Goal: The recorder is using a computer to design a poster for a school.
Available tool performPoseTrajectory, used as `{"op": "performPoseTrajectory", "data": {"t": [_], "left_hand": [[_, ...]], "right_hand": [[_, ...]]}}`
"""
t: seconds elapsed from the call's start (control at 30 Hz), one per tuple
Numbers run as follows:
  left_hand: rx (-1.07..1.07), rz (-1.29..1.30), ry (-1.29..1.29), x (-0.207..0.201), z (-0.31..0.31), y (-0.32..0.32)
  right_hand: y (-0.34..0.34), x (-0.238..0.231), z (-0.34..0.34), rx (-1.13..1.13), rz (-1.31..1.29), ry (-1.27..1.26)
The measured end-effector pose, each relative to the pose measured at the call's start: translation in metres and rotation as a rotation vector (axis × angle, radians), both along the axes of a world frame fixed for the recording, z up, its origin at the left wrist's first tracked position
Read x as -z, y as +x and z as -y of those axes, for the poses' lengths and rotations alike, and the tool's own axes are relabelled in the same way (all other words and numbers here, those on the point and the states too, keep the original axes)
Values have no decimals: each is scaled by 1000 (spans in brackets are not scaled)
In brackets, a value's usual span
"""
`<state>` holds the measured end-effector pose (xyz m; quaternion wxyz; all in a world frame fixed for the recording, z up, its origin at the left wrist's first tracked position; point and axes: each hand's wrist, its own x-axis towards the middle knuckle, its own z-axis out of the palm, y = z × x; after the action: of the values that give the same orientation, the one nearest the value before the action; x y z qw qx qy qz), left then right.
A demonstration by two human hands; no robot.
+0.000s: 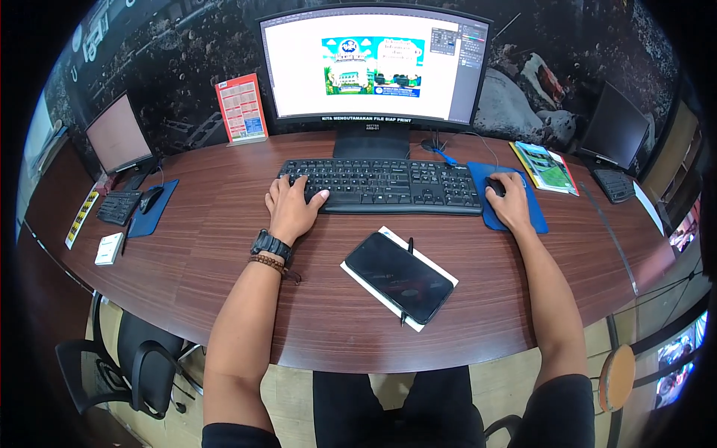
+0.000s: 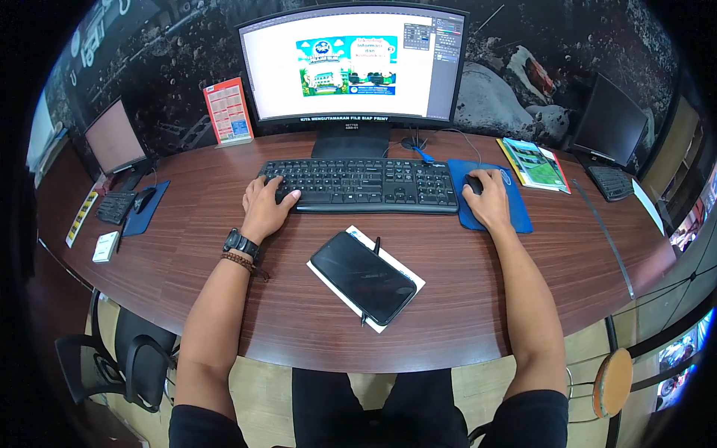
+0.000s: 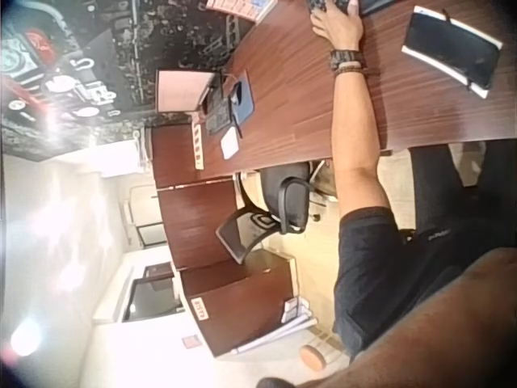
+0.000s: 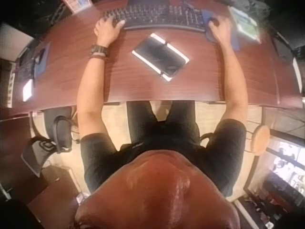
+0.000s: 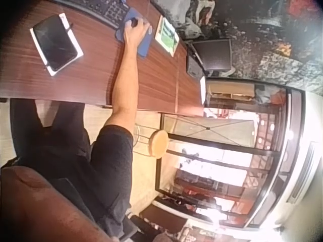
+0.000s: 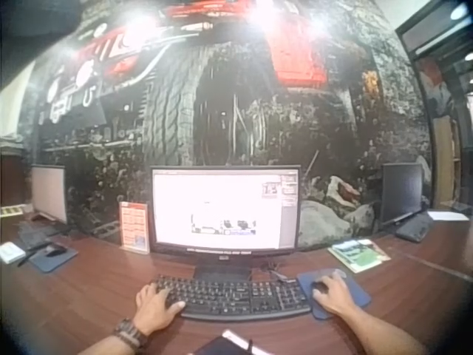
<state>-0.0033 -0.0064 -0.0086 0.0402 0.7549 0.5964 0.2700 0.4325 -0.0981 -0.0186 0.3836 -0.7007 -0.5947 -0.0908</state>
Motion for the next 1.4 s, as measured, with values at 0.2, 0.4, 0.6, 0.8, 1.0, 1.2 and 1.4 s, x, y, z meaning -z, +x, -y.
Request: {"op": "performPoseTrajectory", "data": {"t": [0.2,0.4,0.6,0.8,1.0,1.2,1.4], "left_hand": [[-37,-52,55,3,0,1],[-18,-35,49,0,2,0],[-18,-15,52,2,0,2],[-38,1,87,-3,3,3],[-91,-8,121,0,1,4],[-103,-20,118,0,1,3],[-92,-21,37,-7,4,5]], "right_hand": [[0,0,-1,5,11,5],[-1,-1,0,-17,18,39],[0,1,-1,-11,10,10],[-3,-2,1,-130,39,21],[-2,-2,0,-139,37,23],[-5,-3,1,-140,23,3],[-4,-3,2,-132,25,-1]]}}
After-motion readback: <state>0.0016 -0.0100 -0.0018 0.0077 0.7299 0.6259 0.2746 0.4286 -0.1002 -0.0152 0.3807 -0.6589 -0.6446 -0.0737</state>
